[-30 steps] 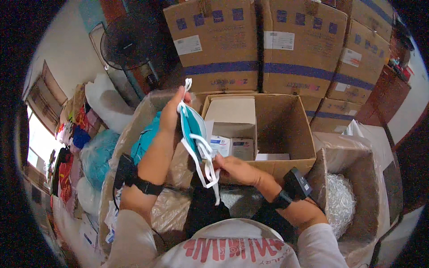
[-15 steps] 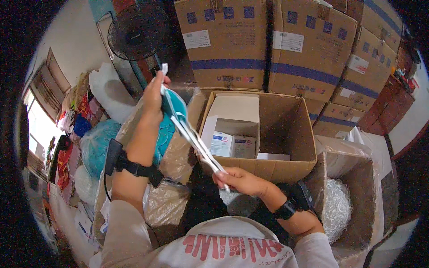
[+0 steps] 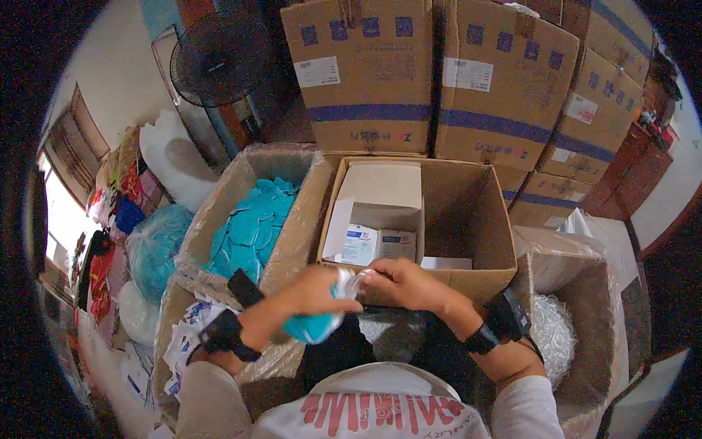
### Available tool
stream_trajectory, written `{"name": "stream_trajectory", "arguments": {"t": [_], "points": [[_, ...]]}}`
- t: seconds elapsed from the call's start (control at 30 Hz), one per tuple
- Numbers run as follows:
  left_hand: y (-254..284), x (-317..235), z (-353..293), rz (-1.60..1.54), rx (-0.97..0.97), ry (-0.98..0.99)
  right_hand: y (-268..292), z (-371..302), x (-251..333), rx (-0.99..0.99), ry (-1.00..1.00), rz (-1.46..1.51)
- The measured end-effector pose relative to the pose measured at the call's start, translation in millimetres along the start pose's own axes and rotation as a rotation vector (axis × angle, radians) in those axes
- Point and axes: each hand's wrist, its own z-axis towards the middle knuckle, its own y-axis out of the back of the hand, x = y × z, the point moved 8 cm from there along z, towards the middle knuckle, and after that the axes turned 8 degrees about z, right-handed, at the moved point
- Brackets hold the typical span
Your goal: The recorder is taking face masks from a pile and placing them into individual white packing pouches.
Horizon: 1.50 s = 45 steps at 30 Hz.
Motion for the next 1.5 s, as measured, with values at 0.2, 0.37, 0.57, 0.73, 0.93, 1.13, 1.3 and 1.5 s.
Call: {"name": "stream_trajectory", "arguments": {"t": [0.2,0.37,0.57,0.73,0.93,1.13,1.3,1.5], "points": [[-18.5,-0.7,-4.9,-1.101,-0.199,0.117,0.3,-11.5,10.0,-0.093,0.083,-0.269],[-20.2,-2.2,-1.4,-0.034,-0.126,0.032,-31.8,-14.1,-22.9,-0.105,-0.104,-0.317],[-95.2,-27.3,-45.5,-0.076,0.388,-0.216,-80.8,-70.1,-9.9,0.677,-0.218,-0.157],[-116.3,-74.5,-73.1,-0.248,0.250,-0.535,-69.8,-133.4,-0.6,0.793,-0.506,0.019],[-126.7,-83.4,-74.6,-0.317,0.174,-0.614,-49.4,-156.1,13.1,0.781,-0.398,0.016],[-144.1,-72.2,-75.1,-0.092,0.359,-0.516,-20.8,-185.5,7.2,0.776,-0.647,0.153],[-138.3,-59.4,-69.8,-0.116,0.444,-0.319,3.5,-243.1,-35.1,0.847,-0.448,0.052],[-91.6,-15.2,-44.7,-0.306,0.256,0.170,57.7,-227.9,-60.5,0.079,-0.988,0.402]]}}
